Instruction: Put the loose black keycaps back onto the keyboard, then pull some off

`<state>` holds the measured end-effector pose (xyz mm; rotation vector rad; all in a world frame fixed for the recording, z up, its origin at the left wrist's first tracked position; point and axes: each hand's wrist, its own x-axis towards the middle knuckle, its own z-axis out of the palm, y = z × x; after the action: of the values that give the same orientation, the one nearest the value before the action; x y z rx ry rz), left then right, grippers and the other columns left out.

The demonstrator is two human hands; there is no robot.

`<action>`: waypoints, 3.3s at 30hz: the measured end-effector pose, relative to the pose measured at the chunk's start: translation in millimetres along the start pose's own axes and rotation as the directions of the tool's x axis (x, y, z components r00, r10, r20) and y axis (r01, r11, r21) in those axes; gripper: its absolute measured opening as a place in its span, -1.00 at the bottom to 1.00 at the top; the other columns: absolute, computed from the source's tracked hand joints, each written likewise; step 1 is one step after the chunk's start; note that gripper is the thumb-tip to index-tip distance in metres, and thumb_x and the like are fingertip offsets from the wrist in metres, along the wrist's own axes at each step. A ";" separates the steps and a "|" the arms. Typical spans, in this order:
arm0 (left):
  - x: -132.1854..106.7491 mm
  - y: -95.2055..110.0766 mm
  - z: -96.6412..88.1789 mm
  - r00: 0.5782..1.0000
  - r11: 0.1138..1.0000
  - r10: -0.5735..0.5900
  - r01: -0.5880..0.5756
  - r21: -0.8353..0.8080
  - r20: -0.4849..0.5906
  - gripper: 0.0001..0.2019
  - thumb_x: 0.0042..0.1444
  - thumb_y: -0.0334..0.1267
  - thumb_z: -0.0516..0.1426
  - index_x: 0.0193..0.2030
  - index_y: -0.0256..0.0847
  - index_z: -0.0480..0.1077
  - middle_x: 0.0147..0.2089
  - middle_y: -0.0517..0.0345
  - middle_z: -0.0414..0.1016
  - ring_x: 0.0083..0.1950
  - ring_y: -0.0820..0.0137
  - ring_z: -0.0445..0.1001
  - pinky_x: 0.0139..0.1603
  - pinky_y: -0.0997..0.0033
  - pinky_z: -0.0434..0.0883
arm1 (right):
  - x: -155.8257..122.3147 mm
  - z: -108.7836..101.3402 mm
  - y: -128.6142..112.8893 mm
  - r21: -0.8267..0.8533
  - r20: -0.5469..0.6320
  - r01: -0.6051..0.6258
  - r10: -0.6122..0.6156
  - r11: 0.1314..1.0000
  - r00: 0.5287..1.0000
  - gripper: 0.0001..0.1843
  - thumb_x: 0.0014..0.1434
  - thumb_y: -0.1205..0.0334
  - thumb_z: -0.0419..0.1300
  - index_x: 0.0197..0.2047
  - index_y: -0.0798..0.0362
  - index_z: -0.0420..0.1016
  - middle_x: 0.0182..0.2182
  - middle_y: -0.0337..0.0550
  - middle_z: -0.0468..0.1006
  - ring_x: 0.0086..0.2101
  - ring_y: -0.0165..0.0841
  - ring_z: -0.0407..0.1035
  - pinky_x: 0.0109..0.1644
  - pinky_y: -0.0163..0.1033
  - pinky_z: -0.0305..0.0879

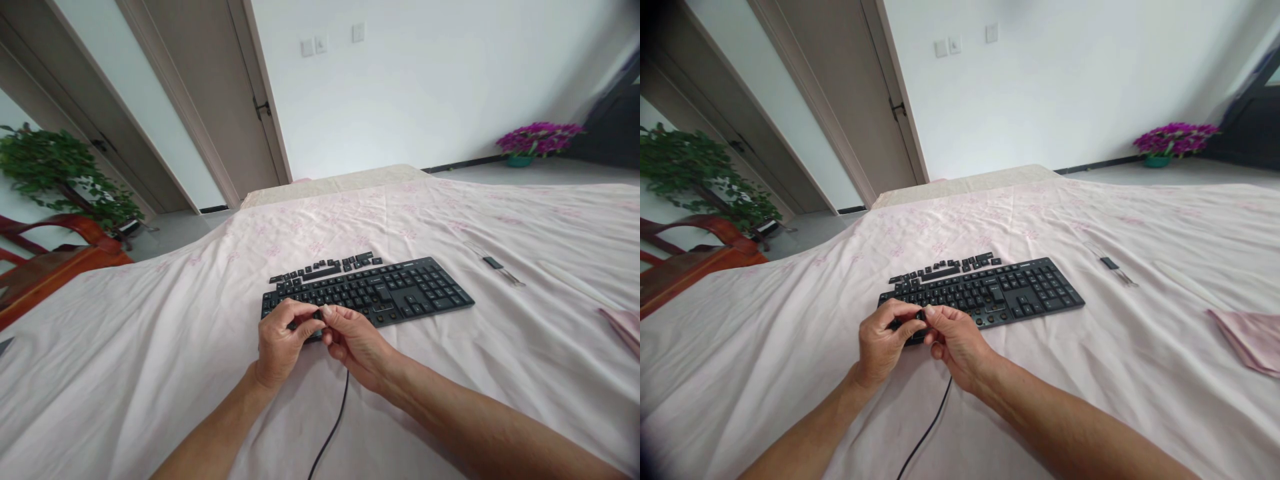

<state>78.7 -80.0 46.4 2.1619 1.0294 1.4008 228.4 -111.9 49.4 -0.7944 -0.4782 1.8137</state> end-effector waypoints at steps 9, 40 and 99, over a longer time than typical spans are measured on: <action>-0.3 -2.6 -2.6 1.000 1.000 0.030 -0.030 -0.008 -0.001 -0.91 -0.01 -0.31 0.29 -0.34 -0.20 0.49 -0.42 0.22 0.48 -0.43 0.50 0.40 -0.38 0.51 0.35 | -0.7 -2.5 0.7 -0.012 0.026 -0.049 0.049 0.999 0.998 -0.61 -0.15 0.06 0.46 -0.45 0.16 0.43 -0.57 -0.31 0.37 -0.60 -0.61 0.17 -0.64 -0.49 -0.10; 14.0 7.2 -11.3 0.994 1.000 0.023 -0.024 0.006 0.107 -0.83 -0.02 -0.29 0.30 -0.24 -0.16 0.50 -0.23 0.15 0.39 -0.36 0.52 0.38 -0.37 0.49 0.39 | 4.0 -13.6 -0.9 -0.085 0.156 0.008 0.005 0.996 0.988 -0.66 -0.05 0.04 0.41 -0.31 0.12 0.56 -0.56 -0.30 0.37 -0.59 -0.61 0.14 -0.62 -0.48 -0.12; 39.4 2.0 -46.4 0.863 0.979 0.078 0.028 -0.200 0.500 -0.87 0.08 -0.28 0.23 -0.22 -0.16 0.58 -0.15 -0.01 0.56 -0.12 0.32 0.53 -0.08 0.34 0.47 | -11.4 -2.4 12.1 -0.092 0.130 0.022 -0.010 0.995 0.991 -0.68 0.00 0.04 0.37 -0.29 0.12 0.56 -0.30 -0.11 0.56 -0.56 -0.58 0.28 -0.62 -0.48 0.02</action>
<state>47.4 -56.0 92.9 2.2153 0.6304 0.8194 224.7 -127.1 43.2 -0.7371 -0.6562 1.8456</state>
